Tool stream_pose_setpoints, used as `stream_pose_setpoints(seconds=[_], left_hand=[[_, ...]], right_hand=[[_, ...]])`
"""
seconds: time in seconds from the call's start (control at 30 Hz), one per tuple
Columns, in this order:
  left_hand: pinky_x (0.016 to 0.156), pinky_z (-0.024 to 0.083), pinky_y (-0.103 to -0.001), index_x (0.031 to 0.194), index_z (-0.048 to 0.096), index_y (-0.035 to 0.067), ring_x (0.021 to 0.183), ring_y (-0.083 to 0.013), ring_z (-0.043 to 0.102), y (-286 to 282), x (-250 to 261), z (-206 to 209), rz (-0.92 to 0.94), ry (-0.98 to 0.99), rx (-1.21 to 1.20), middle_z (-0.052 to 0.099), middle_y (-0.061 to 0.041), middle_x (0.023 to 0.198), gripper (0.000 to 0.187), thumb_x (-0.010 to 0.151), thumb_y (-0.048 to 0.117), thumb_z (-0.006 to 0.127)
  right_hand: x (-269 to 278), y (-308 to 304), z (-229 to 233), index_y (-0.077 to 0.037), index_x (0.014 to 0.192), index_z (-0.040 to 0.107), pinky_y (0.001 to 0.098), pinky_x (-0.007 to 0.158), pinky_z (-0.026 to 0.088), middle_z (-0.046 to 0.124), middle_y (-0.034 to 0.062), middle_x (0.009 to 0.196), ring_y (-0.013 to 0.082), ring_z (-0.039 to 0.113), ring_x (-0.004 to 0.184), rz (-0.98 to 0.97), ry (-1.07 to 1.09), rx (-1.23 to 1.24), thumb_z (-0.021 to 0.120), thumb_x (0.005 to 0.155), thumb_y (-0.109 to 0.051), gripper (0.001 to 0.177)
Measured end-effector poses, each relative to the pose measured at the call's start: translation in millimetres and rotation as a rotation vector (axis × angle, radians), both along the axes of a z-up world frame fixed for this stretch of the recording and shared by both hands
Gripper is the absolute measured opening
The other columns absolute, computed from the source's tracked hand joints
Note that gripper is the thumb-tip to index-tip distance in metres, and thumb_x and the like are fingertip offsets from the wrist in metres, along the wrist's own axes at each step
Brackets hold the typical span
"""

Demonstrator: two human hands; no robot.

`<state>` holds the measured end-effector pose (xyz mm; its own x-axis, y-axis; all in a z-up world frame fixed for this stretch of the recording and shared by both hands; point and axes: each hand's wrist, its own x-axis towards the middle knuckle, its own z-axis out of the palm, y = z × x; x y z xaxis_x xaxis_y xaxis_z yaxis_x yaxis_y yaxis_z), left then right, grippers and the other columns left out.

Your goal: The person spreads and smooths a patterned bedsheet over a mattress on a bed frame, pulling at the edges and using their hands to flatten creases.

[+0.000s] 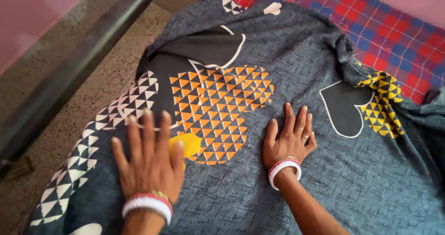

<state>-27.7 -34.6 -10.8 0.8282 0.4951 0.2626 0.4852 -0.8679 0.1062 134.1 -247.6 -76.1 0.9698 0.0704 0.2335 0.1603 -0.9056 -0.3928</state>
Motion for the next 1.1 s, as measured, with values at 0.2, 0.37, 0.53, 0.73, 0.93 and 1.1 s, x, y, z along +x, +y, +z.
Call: stream_pose_setpoints(seconds=[0.2,0.37,0.53,0.73,0.93,1.1], left_hand=[[0.114,0.010,-0.067,0.156,0.035,0.027,0.151,-0.0324,0.015,-27,-26,-3,-0.135,0.070,-0.073,0.026,-0.007,0.164,0.070,0.090,0.051,0.040],[0.115,0.009,-0.066,0.152,0.033,0.024,0.152,-0.0300,0.014,-34,-20,-6,0.107,0.092,-0.086,0.025,-0.004,0.163,0.069,0.090,0.052,0.042],[0.117,0.011,-0.071,0.154,0.034,0.020,0.154,-0.0379,0.015,-73,-32,-14,0.176,0.006,-0.084,0.027,-0.012,0.164,0.071,0.091,0.050,0.045],[0.111,0.013,-0.071,0.151,0.040,0.036,0.148,-0.0391,0.017,-86,-54,-23,0.005,0.067,-0.078,0.031,-0.011,0.161,0.069,0.084,0.050,0.049],[0.112,0.014,-0.071,0.150,0.040,0.035,0.149,-0.0404,0.017,-86,-57,-25,-0.008,0.069,-0.055,0.030,-0.012,0.160,0.067,0.085,0.048,0.050],[0.113,0.014,-0.071,0.151,0.040,0.033,0.150,-0.0421,0.018,-87,-56,-25,-0.014,0.060,-0.014,0.030,-0.013,0.160,0.067,0.086,0.047,0.052]], right_hand=[[-1,-1,-1,-0.020,0.155,0.042,0.0540,0.117,0.013,0.025,0.0169,0.168,0.0330,0.017,0.156,0.009,-0.003,0.000,0.044,0.102,-0.043,0.058],[0,-1,-3,-0.021,0.155,0.042,0.0545,0.116,0.014,0.026,0.0169,0.168,0.0330,0.018,0.156,0.010,-0.010,0.005,0.044,0.101,-0.043,0.059],[-1,-2,-3,-0.020,0.156,0.042,0.0551,0.117,0.014,0.026,0.0175,0.168,0.0335,0.018,0.156,0.013,-0.012,0.003,0.044,0.102,-0.043,0.059],[-1,-1,-3,-0.020,0.157,0.039,0.0568,0.116,0.013,0.022,0.0181,0.169,0.0345,0.016,0.156,0.019,0.020,-0.007,0.041,0.102,-0.043,0.059],[1,-4,-3,-0.019,0.158,0.035,0.0588,0.115,0.010,0.018,0.0190,0.169,0.0356,0.012,0.156,0.031,0.067,-0.045,0.038,0.102,-0.045,0.062],[-3,-18,4,-0.018,0.160,0.031,0.0576,0.117,0.008,0.015,0.0191,0.168,0.0360,0.010,0.155,0.121,0.092,-0.046,0.037,0.103,-0.049,0.064]])
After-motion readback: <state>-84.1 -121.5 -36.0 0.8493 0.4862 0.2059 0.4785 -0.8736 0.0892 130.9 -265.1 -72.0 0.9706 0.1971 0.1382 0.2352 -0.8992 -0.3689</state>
